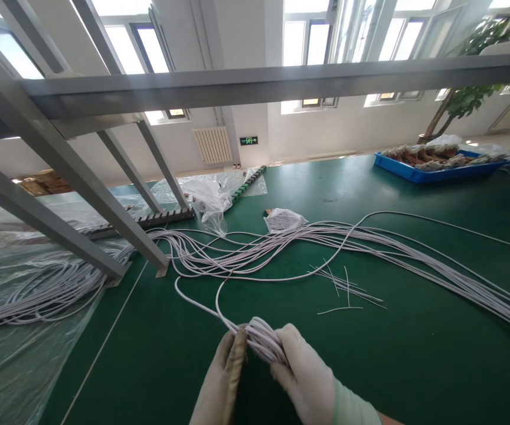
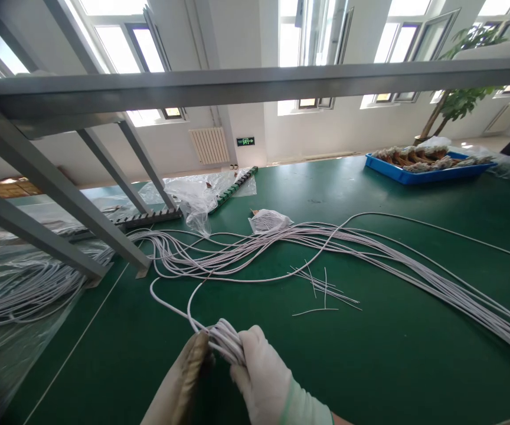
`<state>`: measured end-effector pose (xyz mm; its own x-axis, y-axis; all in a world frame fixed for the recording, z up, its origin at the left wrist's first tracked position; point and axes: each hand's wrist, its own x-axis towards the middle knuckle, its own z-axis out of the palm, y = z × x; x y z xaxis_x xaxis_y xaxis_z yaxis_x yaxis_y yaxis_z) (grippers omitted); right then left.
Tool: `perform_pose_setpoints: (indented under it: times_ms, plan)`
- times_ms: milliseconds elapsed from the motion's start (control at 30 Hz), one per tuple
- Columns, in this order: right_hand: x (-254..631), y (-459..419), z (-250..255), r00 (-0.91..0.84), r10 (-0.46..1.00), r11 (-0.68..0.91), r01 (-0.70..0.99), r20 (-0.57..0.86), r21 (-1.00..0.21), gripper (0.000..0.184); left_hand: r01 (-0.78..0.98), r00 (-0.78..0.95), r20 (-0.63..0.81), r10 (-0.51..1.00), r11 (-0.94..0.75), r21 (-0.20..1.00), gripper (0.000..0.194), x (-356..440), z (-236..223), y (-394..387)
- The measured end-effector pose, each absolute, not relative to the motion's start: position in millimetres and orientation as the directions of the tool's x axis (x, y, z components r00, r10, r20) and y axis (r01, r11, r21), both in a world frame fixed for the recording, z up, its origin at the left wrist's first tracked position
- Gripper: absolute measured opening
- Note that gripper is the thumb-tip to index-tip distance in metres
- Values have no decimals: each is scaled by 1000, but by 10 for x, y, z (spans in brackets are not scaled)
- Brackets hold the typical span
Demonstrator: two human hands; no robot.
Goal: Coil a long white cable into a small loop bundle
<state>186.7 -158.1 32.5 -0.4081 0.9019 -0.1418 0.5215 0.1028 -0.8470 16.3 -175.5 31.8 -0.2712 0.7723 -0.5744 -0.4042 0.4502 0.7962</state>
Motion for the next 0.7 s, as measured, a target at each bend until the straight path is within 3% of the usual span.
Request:
perform_pose_setpoints:
  times_ms: [100, 200, 300, 433, 533, 700]
  plan:
    - [1878, -1592, 394, -470, 862, -61, 276, -190, -959, 31, -452, -192, -572, 798, 445, 773, 58, 204, 174, -1743]
    - [1870, -1607, 386, -506, 831, -146, 204, -232, -968, 31, -517, -150, -554, 819, 413, 750, 44, 223, 128, -1737]
    - [1837, -1632, 353, -496, 831, -153, 231, -252, -961, 34, -522, -106, -569, 815, 441, 730, 36, 219, 251, -1710]
    - [1731, -1665, 349, -367, 869, -164, 421, -333, -892, 34, -426, -98, -673, 733, 580, 694, 58, 259, 527, -1650]
    - [1661, -1679, 360, -283, 884, -171, 547, -373, -820, 31, -403, -169, -695, 699, 594, 696, 60, 311, 611, -1642]
    - [1713, -1706, 398, -348, 875, -123, 513, -337, -850, 29, -398, -167, -701, 693, 603, 692, 50, 344, 619, -1687]
